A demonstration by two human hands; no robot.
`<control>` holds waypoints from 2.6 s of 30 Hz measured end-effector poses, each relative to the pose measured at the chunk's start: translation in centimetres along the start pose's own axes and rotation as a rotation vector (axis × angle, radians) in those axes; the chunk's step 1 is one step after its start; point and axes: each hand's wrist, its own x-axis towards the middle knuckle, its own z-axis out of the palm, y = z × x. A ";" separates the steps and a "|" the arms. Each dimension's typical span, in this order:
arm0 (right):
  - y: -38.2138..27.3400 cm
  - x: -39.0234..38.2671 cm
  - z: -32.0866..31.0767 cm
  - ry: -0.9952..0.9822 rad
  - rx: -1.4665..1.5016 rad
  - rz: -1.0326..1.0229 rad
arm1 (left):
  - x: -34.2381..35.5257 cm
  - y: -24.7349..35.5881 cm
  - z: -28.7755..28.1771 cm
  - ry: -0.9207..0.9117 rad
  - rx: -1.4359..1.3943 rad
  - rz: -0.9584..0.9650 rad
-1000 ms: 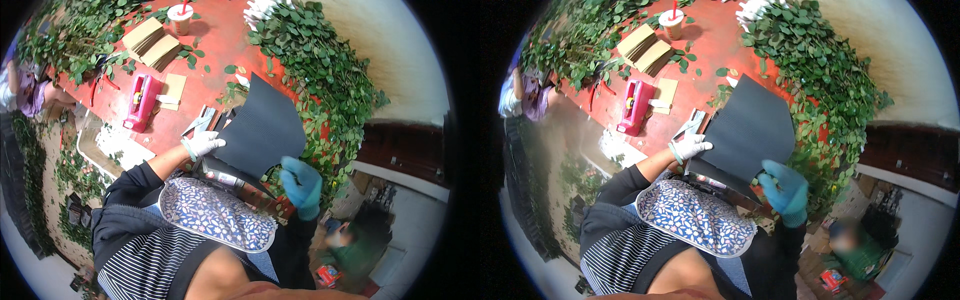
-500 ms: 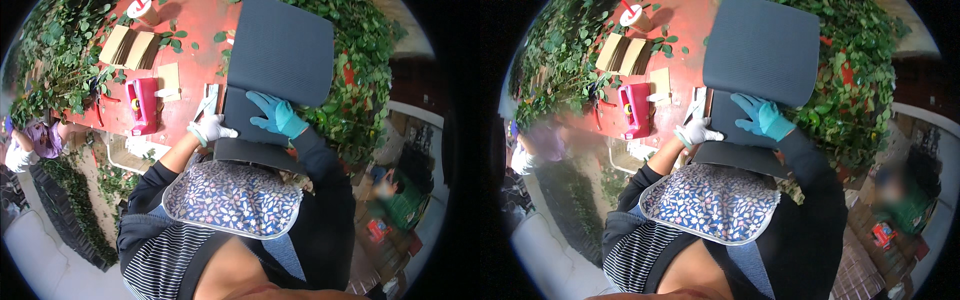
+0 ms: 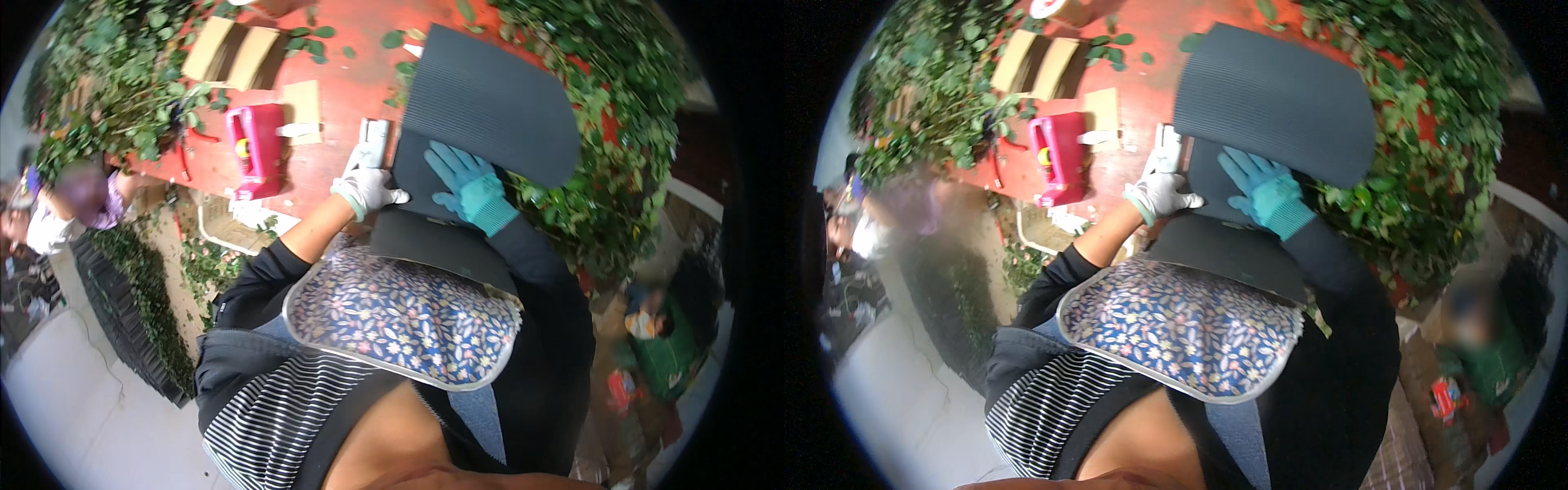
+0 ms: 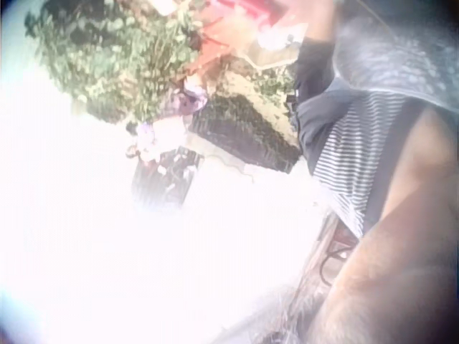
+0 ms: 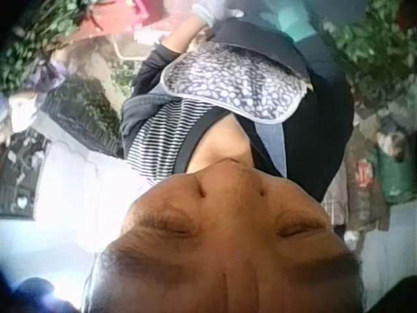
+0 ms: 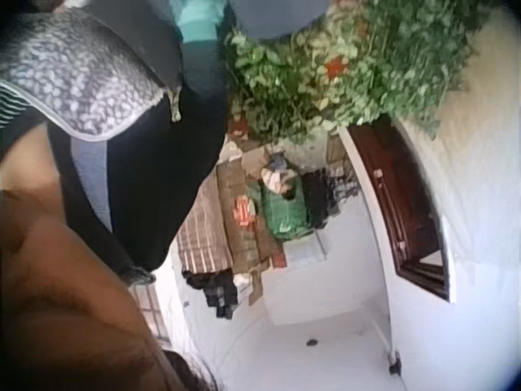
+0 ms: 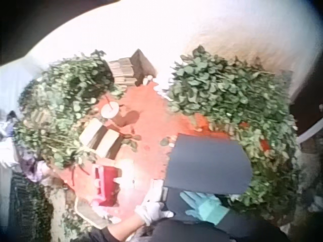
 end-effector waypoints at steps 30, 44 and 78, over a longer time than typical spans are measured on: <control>0.2 -0.2 0.9 0.020 0.124 0.033 | -3.2 -6.9 -9.6 0.806 -1.115 -0.150; 1.8 0.4 1.3 0.163 0.040 -0.230 | 3.0 1.2 -1.2 -0.145 -1.055 -0.269; -4.1 2.6 -2.8 -0.170 -0.071 -0.023 | 0.3 1.8 -1.7 0.049 -0.365 -0.234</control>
